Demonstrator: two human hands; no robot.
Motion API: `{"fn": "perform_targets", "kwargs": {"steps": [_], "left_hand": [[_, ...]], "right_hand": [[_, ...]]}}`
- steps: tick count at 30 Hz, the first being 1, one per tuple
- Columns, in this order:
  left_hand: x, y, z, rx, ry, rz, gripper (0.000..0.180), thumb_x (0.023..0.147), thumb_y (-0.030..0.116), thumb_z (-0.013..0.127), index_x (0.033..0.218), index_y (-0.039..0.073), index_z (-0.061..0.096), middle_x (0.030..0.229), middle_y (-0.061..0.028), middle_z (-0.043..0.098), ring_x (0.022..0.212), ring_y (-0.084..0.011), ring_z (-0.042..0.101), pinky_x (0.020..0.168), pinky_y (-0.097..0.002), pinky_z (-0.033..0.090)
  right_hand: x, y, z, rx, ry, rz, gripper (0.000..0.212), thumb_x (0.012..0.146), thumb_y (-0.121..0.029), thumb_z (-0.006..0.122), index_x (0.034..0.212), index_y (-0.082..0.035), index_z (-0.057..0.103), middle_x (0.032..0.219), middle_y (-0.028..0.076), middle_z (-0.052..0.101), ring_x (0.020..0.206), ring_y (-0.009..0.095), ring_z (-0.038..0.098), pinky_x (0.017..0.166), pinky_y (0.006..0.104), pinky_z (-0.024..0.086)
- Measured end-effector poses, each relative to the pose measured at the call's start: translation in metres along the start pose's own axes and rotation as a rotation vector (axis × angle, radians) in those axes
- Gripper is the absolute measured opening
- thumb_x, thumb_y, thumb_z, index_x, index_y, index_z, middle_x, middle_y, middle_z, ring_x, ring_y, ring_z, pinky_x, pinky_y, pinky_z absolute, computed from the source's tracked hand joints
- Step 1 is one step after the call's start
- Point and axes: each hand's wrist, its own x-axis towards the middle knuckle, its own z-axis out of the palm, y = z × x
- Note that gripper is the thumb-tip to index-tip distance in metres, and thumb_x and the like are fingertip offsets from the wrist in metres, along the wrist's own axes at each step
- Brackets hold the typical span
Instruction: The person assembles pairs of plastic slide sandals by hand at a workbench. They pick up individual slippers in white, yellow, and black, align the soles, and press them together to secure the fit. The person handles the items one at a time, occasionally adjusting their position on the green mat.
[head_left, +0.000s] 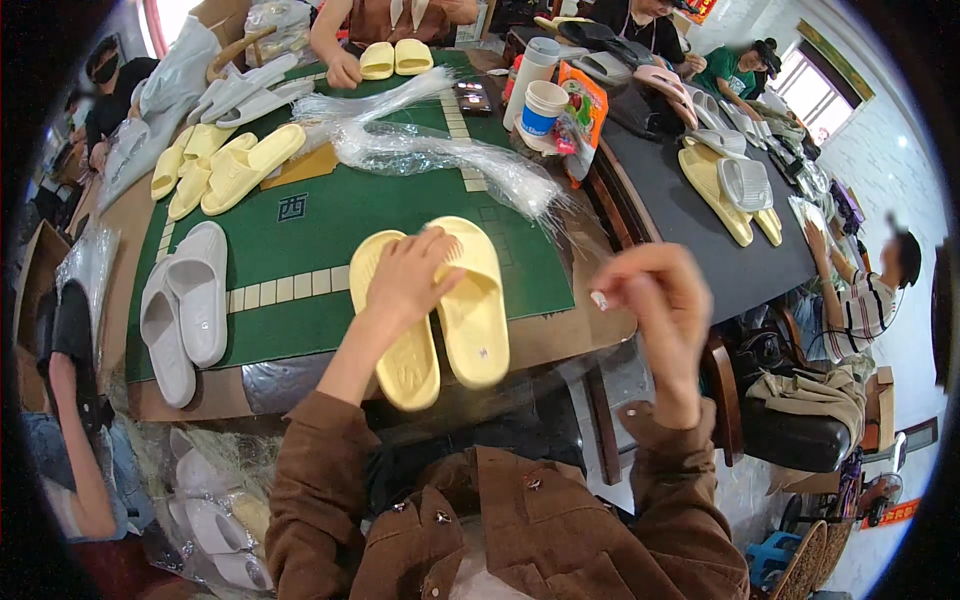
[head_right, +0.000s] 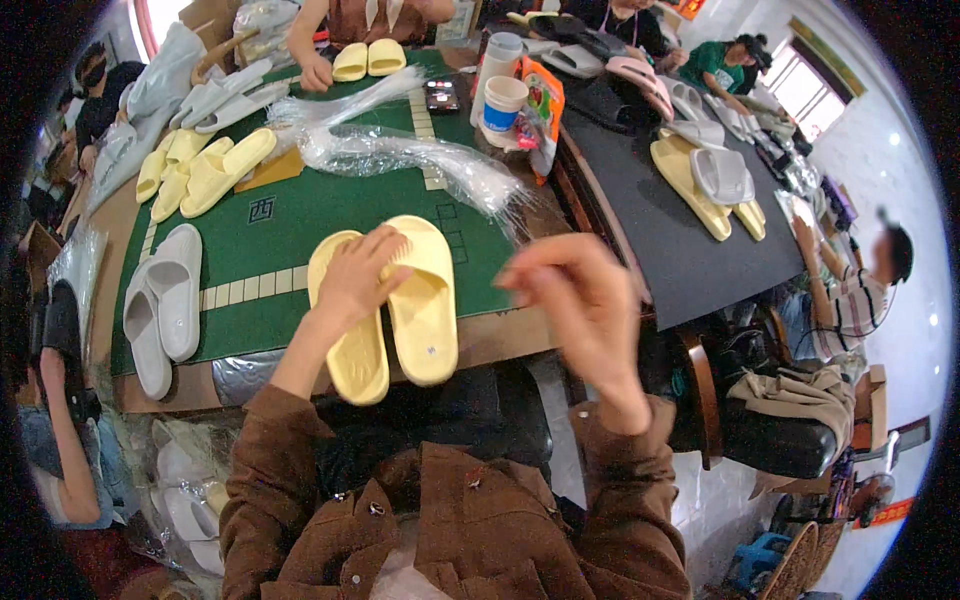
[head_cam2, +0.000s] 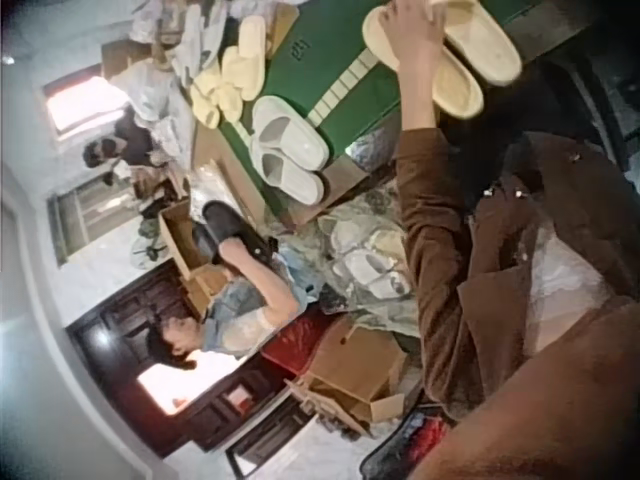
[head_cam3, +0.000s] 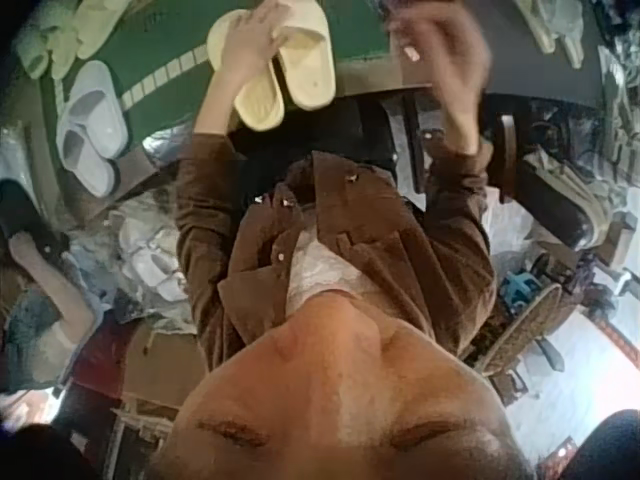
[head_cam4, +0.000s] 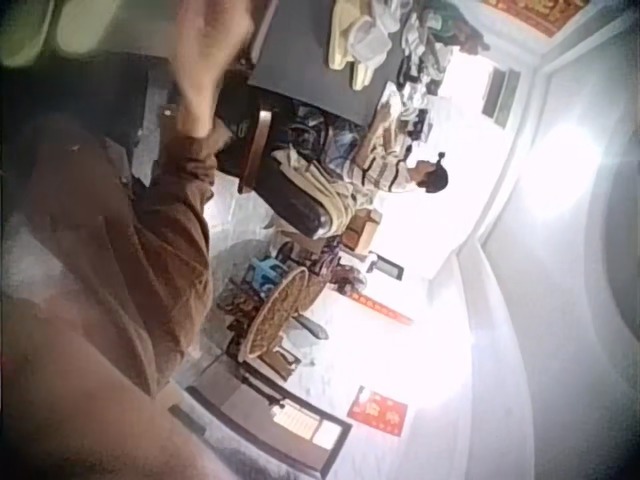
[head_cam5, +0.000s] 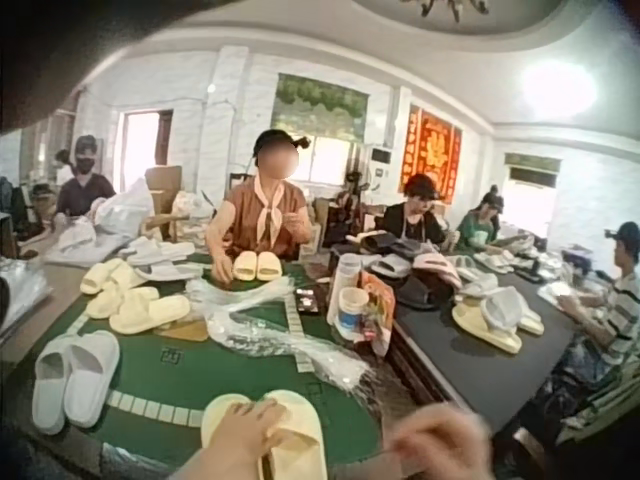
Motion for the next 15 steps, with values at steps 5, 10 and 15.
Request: {"fn": "perform_targets", "kwargs": {"steps": [5,10,15], "left_hand": [[-0.032,0.03,-0.015,-0.165,0.304,0.193,0.052,0.086,0.026,0.066,0.13,0.005,0.05,0.133,-0.0129,0.05,0.123,-0.0328,0.046,0.107,-0.0442,0.034],[-0.08,0.067,-0.035,-1.29,0.333,-0.221,0.041,0.099,0.021,0.049,0.134,0.001,0.047,0.13,-0.0142,0.053,0.098,-0.016,0.054,0.087,-0.0297,0.044],[-0.102,0.045,-0.036,-1.777,0.455,-0.421,0.036,0.105,0.022,0.035,0.128,-0.001,0.05,0.102,-0.0096,0.063,0.078,-0.01,0.054,0.074,-0.0249,0.047]], "right_hand": [[0.011,0.072,0.07,-0.32,-0.074,-0.12,0.009,0.087,0.001,0.059,0.095,0.0,0.06,0.085,0.014,0.064,0.077,0.028,0.066,0.067,0.0344,0.052],[-0.007,0.112,0.075,-0.578,-0.077,-0.372,0.016,0.079,0.002,0.062,0.094,-0.003,0.06,0.086,0.011,0.062,0.078,0.03,0.062,0.069,0.0386,0.05],[-0.034,0.117,0.051,-0.721,-0.252,-0.455,0.019,0.074,0.002,0.065,0.091,-0.003,0.06,0.086,0.008,0.061,0.076,0.027,0.059,0.068,0.0372,0.048]]}}
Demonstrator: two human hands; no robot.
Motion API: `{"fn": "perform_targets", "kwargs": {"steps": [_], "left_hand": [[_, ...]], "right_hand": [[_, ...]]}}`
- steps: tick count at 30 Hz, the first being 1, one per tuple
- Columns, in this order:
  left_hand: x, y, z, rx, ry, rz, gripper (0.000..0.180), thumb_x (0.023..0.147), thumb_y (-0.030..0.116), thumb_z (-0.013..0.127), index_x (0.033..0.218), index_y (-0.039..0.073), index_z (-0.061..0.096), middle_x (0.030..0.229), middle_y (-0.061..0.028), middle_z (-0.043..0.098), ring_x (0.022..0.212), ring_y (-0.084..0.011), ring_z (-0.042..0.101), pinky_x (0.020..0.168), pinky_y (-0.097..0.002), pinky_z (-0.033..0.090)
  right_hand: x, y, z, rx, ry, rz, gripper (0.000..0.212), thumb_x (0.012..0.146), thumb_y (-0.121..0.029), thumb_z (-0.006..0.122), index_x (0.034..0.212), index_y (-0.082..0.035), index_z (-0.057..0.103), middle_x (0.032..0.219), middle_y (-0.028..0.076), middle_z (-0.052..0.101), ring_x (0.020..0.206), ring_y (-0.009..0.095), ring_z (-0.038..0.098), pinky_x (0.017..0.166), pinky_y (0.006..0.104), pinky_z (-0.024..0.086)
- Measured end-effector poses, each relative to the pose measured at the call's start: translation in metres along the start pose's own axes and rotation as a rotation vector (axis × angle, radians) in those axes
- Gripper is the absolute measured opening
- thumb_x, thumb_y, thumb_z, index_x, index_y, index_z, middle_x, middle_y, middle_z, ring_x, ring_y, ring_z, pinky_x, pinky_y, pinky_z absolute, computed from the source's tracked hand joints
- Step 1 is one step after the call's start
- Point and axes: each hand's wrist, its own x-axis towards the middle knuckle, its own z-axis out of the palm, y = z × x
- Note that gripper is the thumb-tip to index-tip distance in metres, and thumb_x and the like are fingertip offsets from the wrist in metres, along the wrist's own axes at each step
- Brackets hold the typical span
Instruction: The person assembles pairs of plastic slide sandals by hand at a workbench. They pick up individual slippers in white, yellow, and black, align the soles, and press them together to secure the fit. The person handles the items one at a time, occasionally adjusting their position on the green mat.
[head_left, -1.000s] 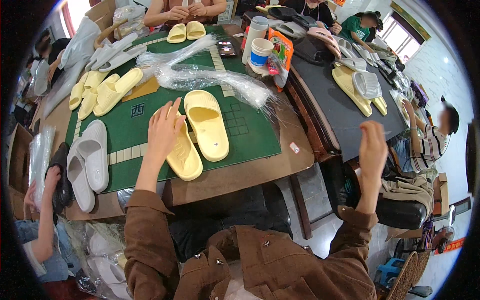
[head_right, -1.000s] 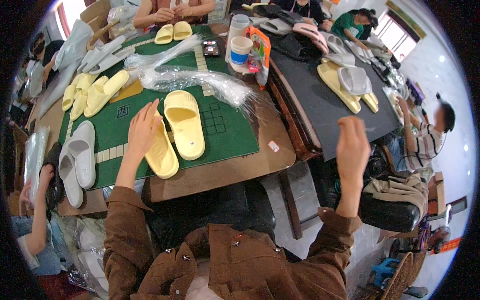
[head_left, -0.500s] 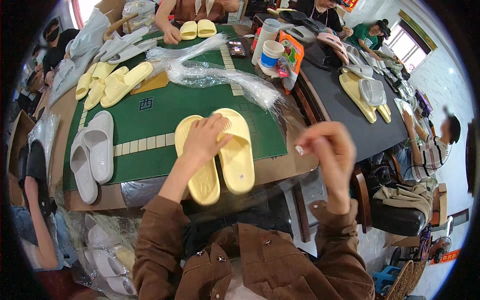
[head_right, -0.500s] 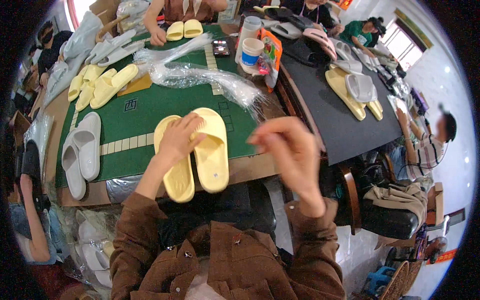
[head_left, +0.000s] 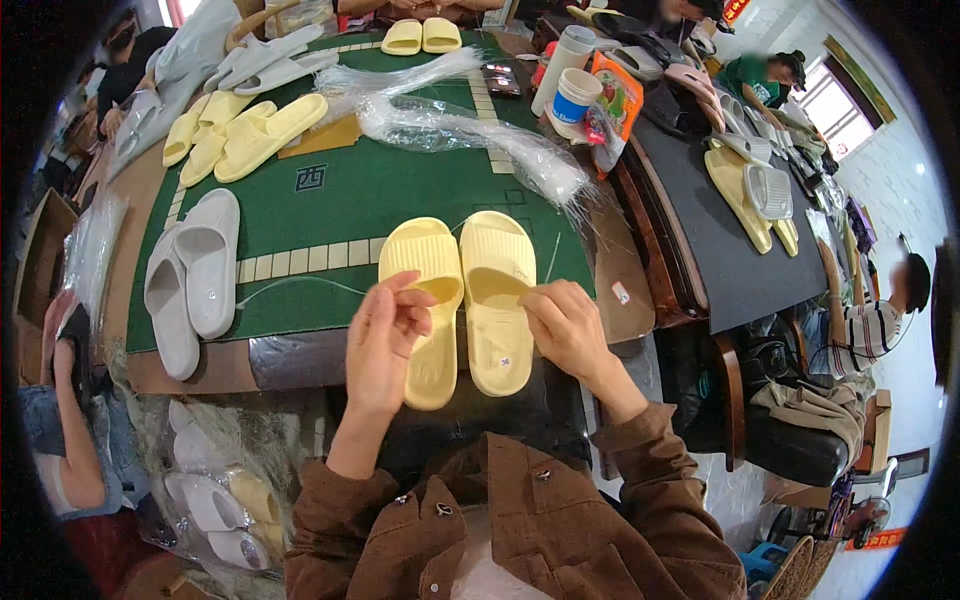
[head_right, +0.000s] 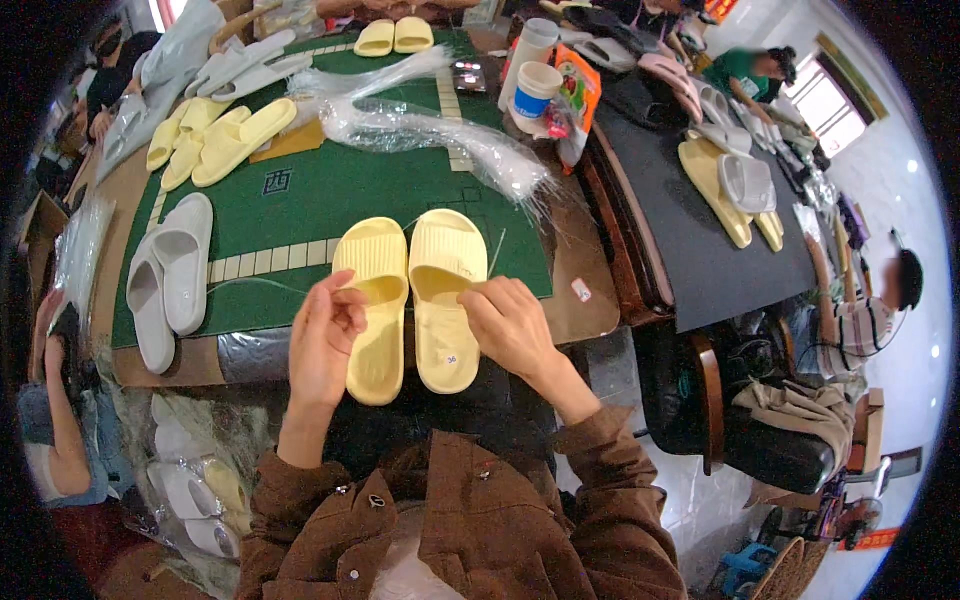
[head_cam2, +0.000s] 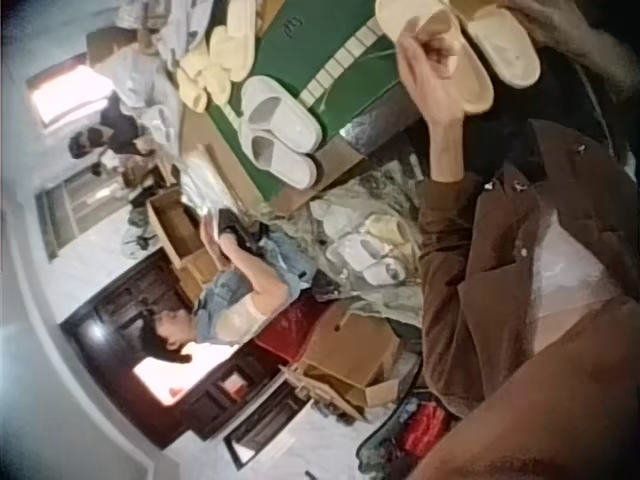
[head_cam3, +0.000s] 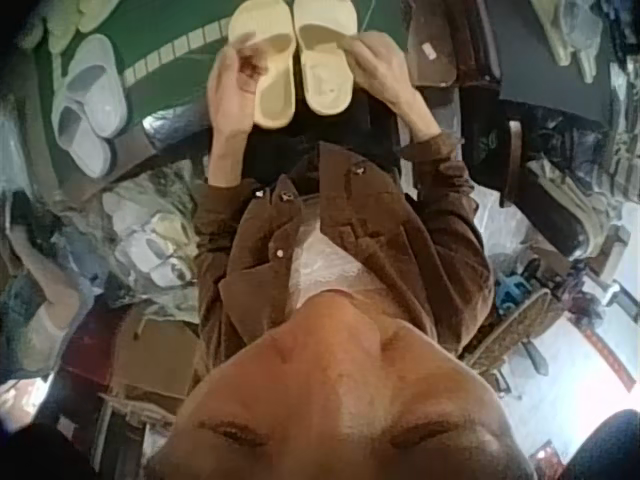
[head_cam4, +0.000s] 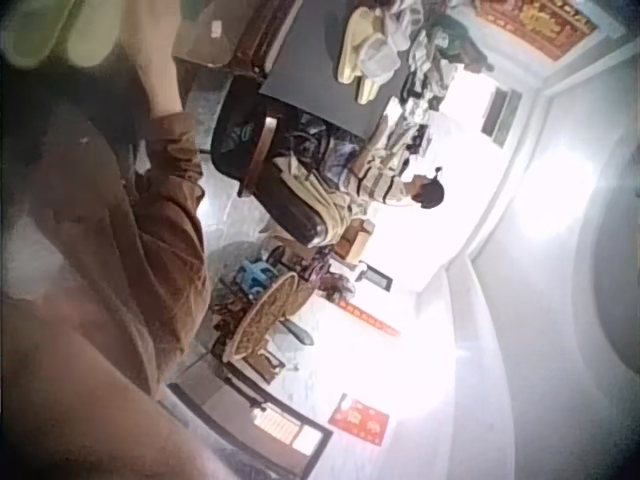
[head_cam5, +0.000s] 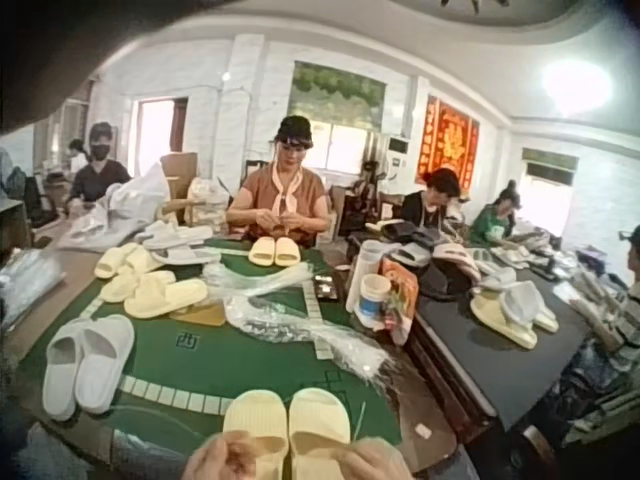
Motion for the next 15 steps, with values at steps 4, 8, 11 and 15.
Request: {"fn": "perform_targets", "kwargs": {"steps": [4,8,11,15], "left_hand": [[0.008,0.02,-0.022,0.174,0.271,0.139,0.036,0.104,0.019,0.037,0.133,-0.001,0.046,0.09,-0.0087,0.064,0.075,-0.0089,0.051,0.075,-0.0233,0.045],[0.013,0.026,-0.033,0.407,0.424,0.29,0.04,0.103,0.019,0.04,0.139,0.001,0.038,0.084,-0.0073,0.063,0.065,-0.0076,0.048,0.063,-0.0204,0.043],[0.008,0.023,-0.032,0.58,0.287,0.237,0.044,0.102,0.016,0.041,0.143,0.002,0.032,0.079,-0.0058,0.062,0.059,-0.0075,0.046,0.056,-0.0213,0.041],[0.007,0.009,-0.007,0.996,0.084,0.268,0.048,0.097,0.006,0.044,0.143,0.006,0.031,0.075,-0.0065,0.058,0.059,-0.0134,0.049,0.055,-0.0277,0.042]], "right_hand": [[-0.02,0.0,-0.014,0.129,-0.109,-0.087,0.02,0.071,-0.001,0.066,0.089,-0.004,0.059,0.085,0.008,0.06,0.076,0.027,0.059,0.067,0.0388,0.047],[-0.023,-0.015,-0.012,0.283,-0.212,-0.139,0.016,0.07,-0.003,0.064,0.084,-0.004,0.058,0.079,0.009,0.057,0.072,0.028,0.058,0.064,0.0394,0.046],[-0.022,-0.017,-0.004,0.366,-0.267,-0.091,0.012,0.072,-0.004,0.063,0.082,-0.003,0.056,0.073,0.011,0.054,0.069,0.031,0.056,0.063,0.0399,0.046],[-0.008,-0.003,0.01,0.215,-0.303,-0.021,0.014,0.073,-0.003,0.06,0.087,-0.003,0.057,0.082,0.012,0.057,0.073,0.032,0.058,0.064,0.04,0.048]]}}
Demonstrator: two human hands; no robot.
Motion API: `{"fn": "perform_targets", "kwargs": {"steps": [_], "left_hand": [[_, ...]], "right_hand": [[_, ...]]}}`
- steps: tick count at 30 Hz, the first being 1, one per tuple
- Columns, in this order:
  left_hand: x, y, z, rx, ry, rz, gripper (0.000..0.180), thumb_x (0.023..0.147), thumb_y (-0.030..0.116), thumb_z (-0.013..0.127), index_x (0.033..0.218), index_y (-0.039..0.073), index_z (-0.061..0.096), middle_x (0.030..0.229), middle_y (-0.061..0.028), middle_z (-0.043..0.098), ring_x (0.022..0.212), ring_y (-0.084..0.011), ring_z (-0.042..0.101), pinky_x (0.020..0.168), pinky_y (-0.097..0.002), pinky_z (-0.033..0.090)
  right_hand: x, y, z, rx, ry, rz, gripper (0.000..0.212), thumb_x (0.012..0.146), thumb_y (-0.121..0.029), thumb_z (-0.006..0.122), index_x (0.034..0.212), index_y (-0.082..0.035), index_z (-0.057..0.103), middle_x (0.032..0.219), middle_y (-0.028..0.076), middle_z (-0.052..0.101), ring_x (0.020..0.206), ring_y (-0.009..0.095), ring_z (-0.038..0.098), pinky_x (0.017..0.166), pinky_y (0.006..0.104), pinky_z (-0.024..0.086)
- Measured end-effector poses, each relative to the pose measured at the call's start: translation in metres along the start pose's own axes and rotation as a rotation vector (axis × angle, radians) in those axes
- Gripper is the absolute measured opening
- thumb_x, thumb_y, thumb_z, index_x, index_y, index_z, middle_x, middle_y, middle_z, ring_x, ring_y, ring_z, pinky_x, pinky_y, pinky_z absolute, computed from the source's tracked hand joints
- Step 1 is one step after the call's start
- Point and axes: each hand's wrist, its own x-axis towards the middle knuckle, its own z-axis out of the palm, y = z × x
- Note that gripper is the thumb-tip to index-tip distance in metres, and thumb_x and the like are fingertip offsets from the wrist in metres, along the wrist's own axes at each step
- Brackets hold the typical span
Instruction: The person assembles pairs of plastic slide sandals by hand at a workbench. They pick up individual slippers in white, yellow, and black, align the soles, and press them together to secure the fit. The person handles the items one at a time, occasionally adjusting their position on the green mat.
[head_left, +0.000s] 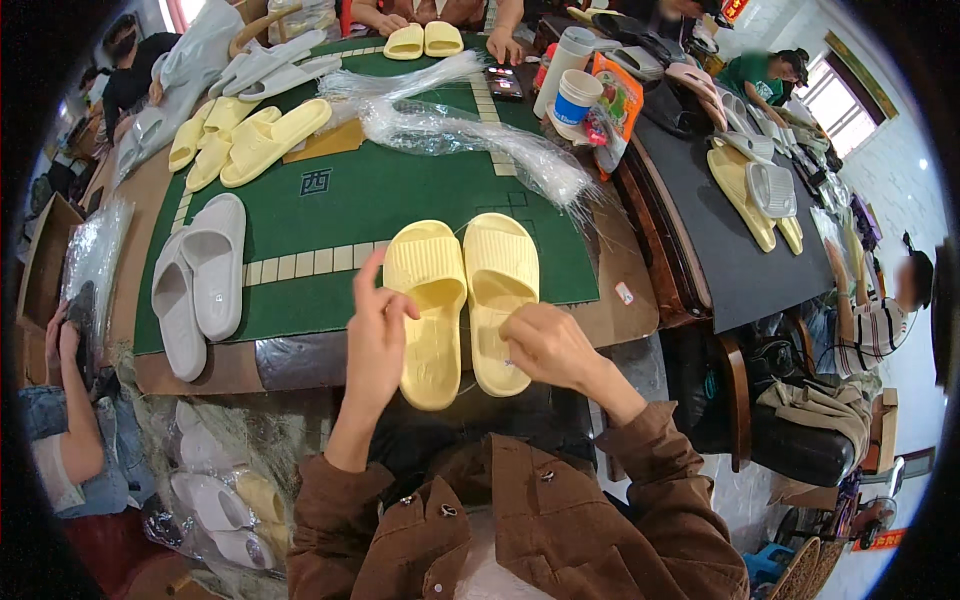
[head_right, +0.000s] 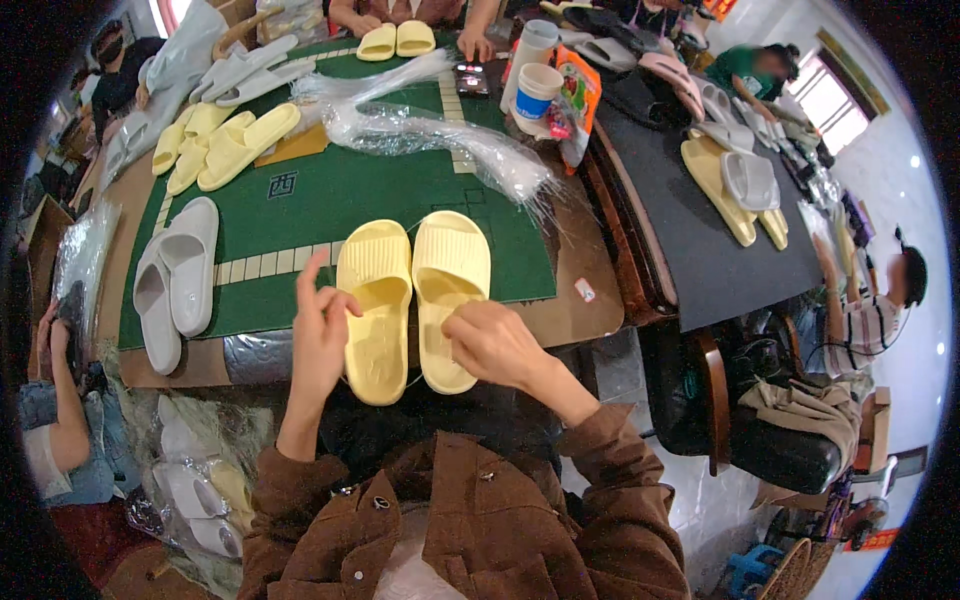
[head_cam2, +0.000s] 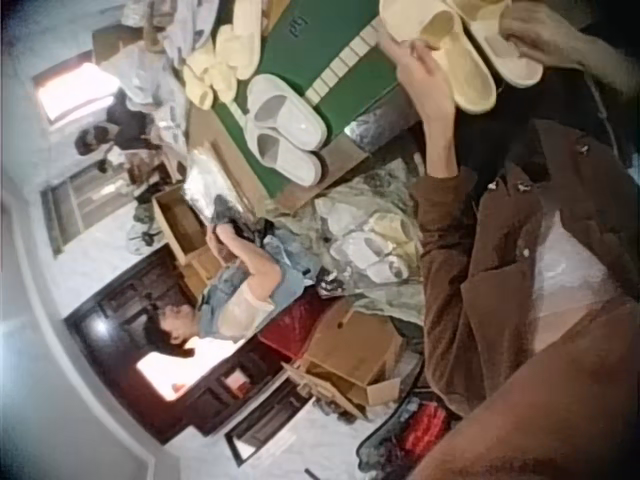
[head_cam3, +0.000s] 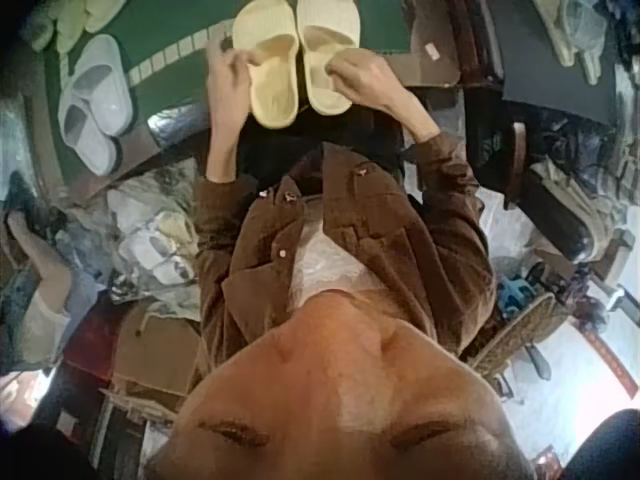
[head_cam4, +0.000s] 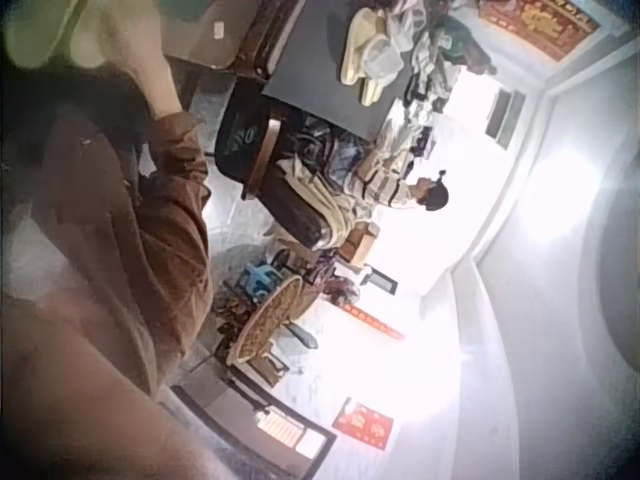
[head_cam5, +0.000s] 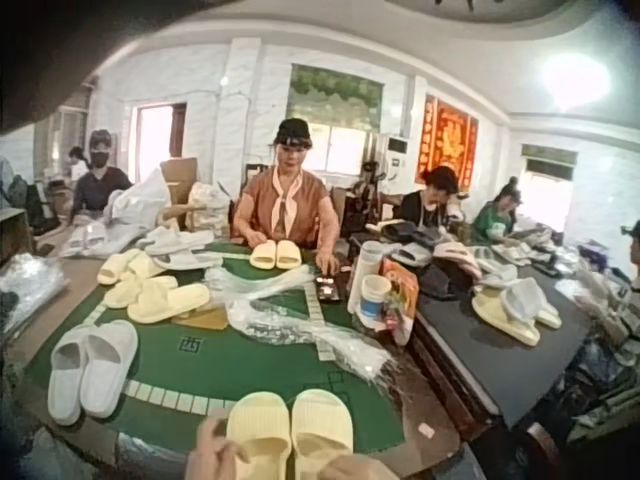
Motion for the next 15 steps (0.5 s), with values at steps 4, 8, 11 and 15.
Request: {"fn": "perform_targets", "kwargs": {"steps": [4,8,11,15], "left_hand": [[0.005,0.003,0.012,0.325,-0.211,0.112,0.042,0.092,0.0,0.044,0.133,0.005,0.039,0.078,-0.0135,0.059,0.071,-0.0314,0.06,0.066,-0.0401,0.048],[-0.007,-0.011,0.017,0.507,-0.312,0.061,0.027,0.089,0.001,0.046,0.116,0.004,0.05,0.084,-0.0166,0.06,0.076,-0.039,0.061,0.069,-0.0471,0.049],[-0.008,-0.015,0.023,0.578,-0.297,0.078,0.018,0.085,0.001,0.053,0.103,0.001,0.051,0.099,-0.0191,0.058,0.081,-0.0392,0.061,0.072,-0.0478,0.049],[-0.002,-0.009,0.035,0.7,-0.149,0.243,0.022,0.088,0.007,0.054,0.108,-0.003,0.052,0.109,-0.0221,0.055,0.103,-0.0384,0.056,0.085,-0.0466,0.046]], "right_hand": [[0.012,0.009,0.012,-0.251,0.029,0.03,0.017,0.073,-0.004,0.06,0.089,-0.003,0.059,0.102,0.011,0.054,0.082,0.027,0.06,0.071,0.0356,0.053],[0.018,0.011,0.014,-0.347,0.096,0.001,0.018,0.072,-0.005,0.061,0.09,-0.005,0.06,0.094,0.008,0.054,0.081,0.024,0.059,0.068,0.0342,0.051],[0.024,0.019,0.01,-0.361,0.087,-0.012,0.018,0.071,-0.005,0.061,0.089,-0.006,0.062,0.089,0.007,0.054,0.078,0.023,0.058,0.067,0.0346,0.049],[0.035,0.021,0.005,-0.271,0.115,-0.077,0.018,0.074,-0.006,0.061,0.092,-0.005,0.062,0.082,0.008,0.052,0.075,0.024,0.056,0.066,0.0364,0.048]]}}
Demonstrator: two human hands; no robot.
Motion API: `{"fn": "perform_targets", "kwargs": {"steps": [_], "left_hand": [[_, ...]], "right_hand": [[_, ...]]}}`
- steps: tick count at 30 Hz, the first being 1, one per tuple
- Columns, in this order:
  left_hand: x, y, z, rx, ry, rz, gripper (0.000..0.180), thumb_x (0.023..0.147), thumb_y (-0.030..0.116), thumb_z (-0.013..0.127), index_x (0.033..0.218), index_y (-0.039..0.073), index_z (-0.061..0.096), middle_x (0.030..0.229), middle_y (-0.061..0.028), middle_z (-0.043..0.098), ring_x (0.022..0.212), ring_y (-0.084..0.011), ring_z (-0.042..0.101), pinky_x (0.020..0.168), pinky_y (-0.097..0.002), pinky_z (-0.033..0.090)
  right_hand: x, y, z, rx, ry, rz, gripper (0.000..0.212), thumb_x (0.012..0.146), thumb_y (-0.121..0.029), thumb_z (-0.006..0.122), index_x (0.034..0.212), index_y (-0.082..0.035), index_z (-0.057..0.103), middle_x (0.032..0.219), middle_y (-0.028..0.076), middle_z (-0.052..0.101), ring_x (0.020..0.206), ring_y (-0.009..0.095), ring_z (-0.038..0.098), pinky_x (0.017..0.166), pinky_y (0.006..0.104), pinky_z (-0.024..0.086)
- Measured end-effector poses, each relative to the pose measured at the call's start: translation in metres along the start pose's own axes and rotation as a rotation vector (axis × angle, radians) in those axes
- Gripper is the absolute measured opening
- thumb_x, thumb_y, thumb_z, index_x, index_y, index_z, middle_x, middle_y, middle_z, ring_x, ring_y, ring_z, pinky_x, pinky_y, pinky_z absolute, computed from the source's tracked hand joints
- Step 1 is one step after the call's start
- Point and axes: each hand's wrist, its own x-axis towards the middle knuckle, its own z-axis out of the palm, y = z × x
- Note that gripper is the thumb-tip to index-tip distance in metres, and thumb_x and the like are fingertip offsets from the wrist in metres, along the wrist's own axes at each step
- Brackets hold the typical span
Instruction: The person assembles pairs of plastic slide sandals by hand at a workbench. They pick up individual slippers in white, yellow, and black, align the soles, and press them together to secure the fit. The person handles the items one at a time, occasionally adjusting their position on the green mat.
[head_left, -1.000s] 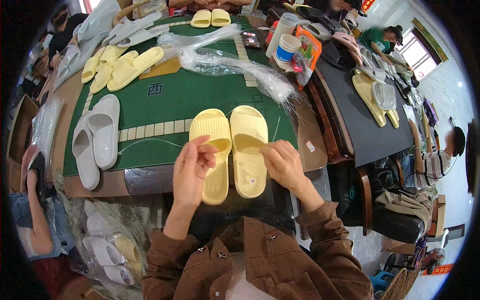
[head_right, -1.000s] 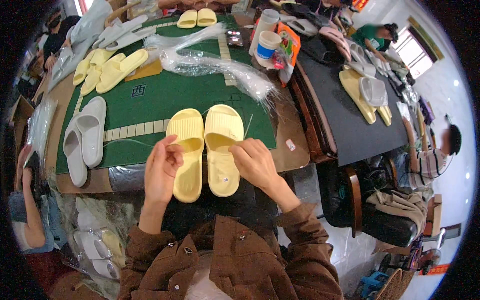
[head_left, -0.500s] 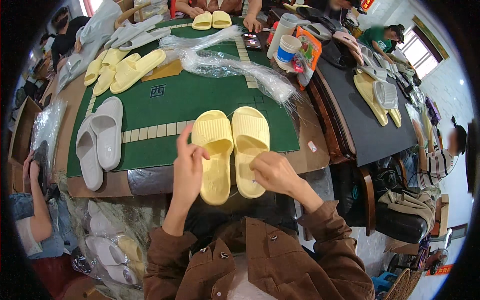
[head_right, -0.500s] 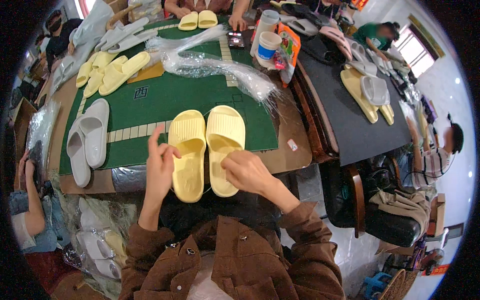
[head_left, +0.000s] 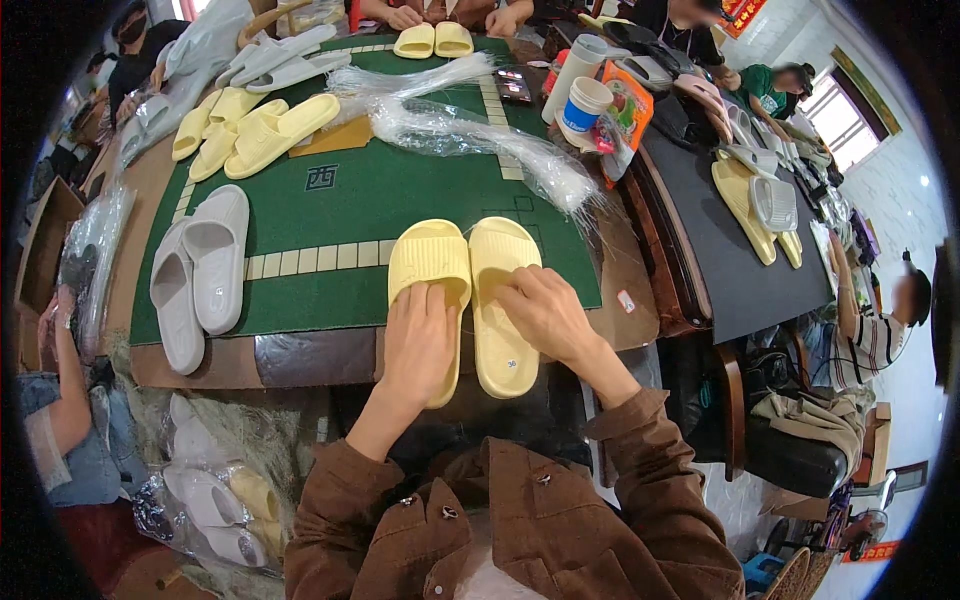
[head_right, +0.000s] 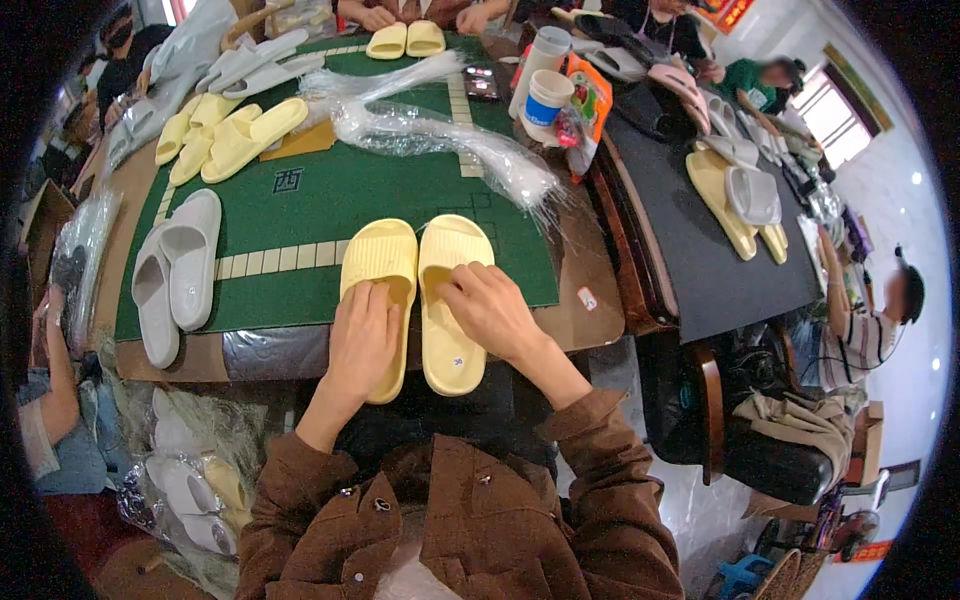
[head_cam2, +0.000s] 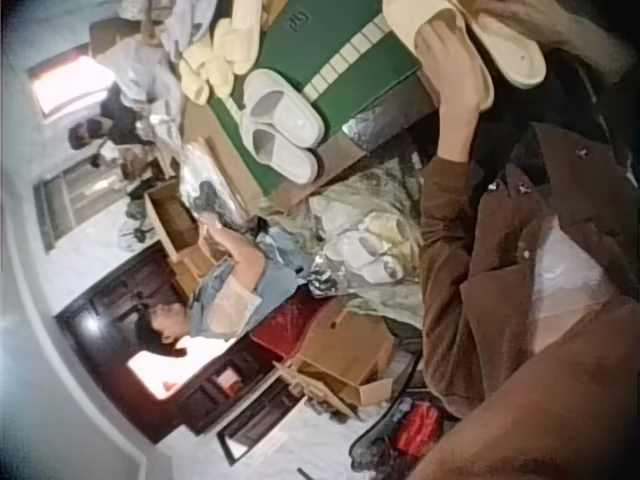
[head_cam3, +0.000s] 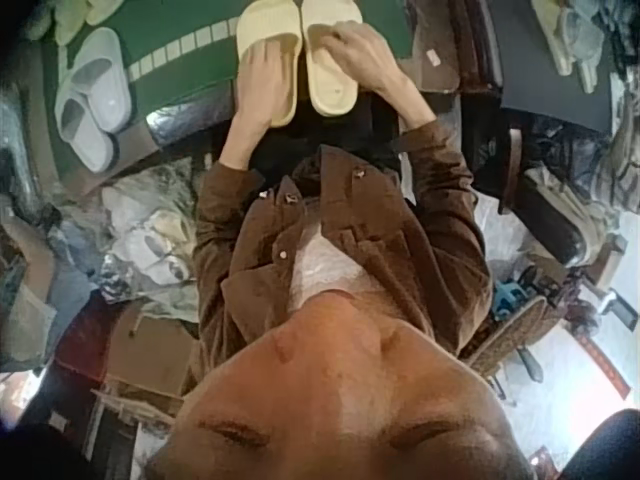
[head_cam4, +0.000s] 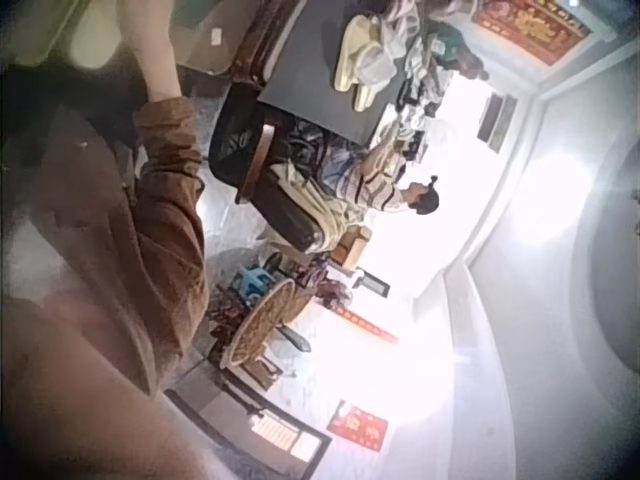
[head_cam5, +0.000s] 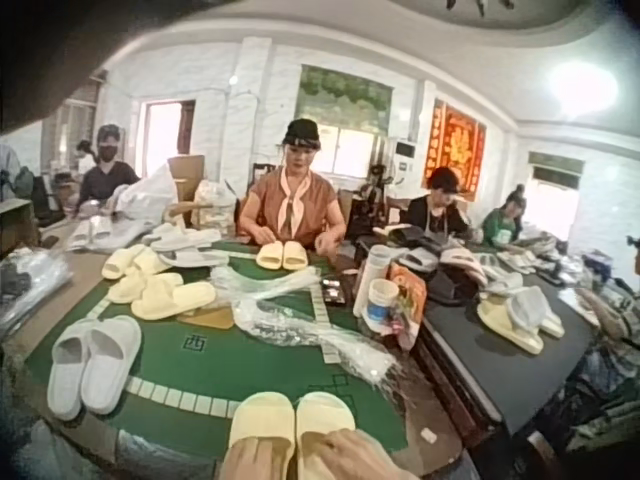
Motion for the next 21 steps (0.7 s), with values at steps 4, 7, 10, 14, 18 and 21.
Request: {"fn": "perform_targets", "kwargs": {"steps": [4,7,10,14,18,21], "left_hand": [[-0.004,0.002,0.005,0.058,0.152,0.093,0.023,0.087,0.009,0.057,0.106,-0.004,0.053,0.108,-0.0229,0.055,0.107,-0.0375,0.051,0.09,-0.0459,0.043],[-0.017,0.003,0.003,-0.027,0.144,0.077,0.023,0.086,0.008,0.058,0.105,-0.004,0.054,0.11,-0.0229,0.055,0.104,-0.0378,0.053,0.087,-0.0455,0.043],[-0.021,0.003,-0.012,-0.278,-0.047,-0.057,0.019,0.083,0.005,0.057,0.101,-0.003,0.055,0.109,-0.023,0.056,0.097,-0.0403,0.056,0.082,-0.0458,0.045],[-0.022,-0.013,-0.008,-0.432,-0.225,-0.173,0.017,0.083,0.001,0.052,0.099,-0.001,0.054,0.102,-0.0229,0.055,0.085,-0.0427,0.058,0.074,-0.0486,0.047],[-0.008,-0.01,0.0,-0.256,-0.054,-0.143,0.02,0.083,0.001,0.053,0.102,-0.002,0.051,0.097,-0.0229,0.053,0.084,-0.0431,0.057,0.071,-0.0493,0.047],[0.004,-0.003,0.006,-0.127,0.047,-0.054,0.022,0.085,0.004,0.053,0.105,-0.004,0.05,0.105,-0.023,0.053,0.096,-0.0414,0.054,0.084,-0.0491,0.043]], "right_hand": [[0.009,0.0,-0.011,0.237,0.0,0.137,0.017,0.08,-0.005,0.062,0.097,-0.004,0.065,0.081,0.01,0.057,0.073,0.027,0.06,0.065,0.0369,0.049],[0.021,0.013,-0.009,0.346,0.075,0.242,0.015,0.083,-0.002,0.062,0.097,-0.003,0.068,0.082,0.01,0.06,0.071,0.025,0.06,0.063,0.0341,0.048],[0.041,0.03,-0.001,0.391,0.086,0.3,0.014,0.086,-0.005,0.061,0.097,-0.003,0.069,0.087,0.012,0.062,0.075,0.025,0.061,0.066,0.0342,0.049],[0.07,0.041,0.019,0.497,0.008,0.371,0.017,0.088,-0.011,0.057,0.097,-0.003,0.069,0.091,0.014,0.064,0.083,0.031,0.063,0.074,0.0379,0.051],[0.087,0.058,0.046,0.506,-0.133,0.393,0.019,0.089,-0.013,0.056,0.099,-0.003,0.069,0.098,0.015,0.065,0.088,0.033,0.063,0.08,0.0383,0.05],[0.09,0.06,0.058,0.502,-0.154,0.336,0.021,0.088,-0.01,0.056,0.104,-0.004,0.068,0.099,0.015,0.066,0.092,0.029,0.063,0.082,0.0373,0.05]]}}
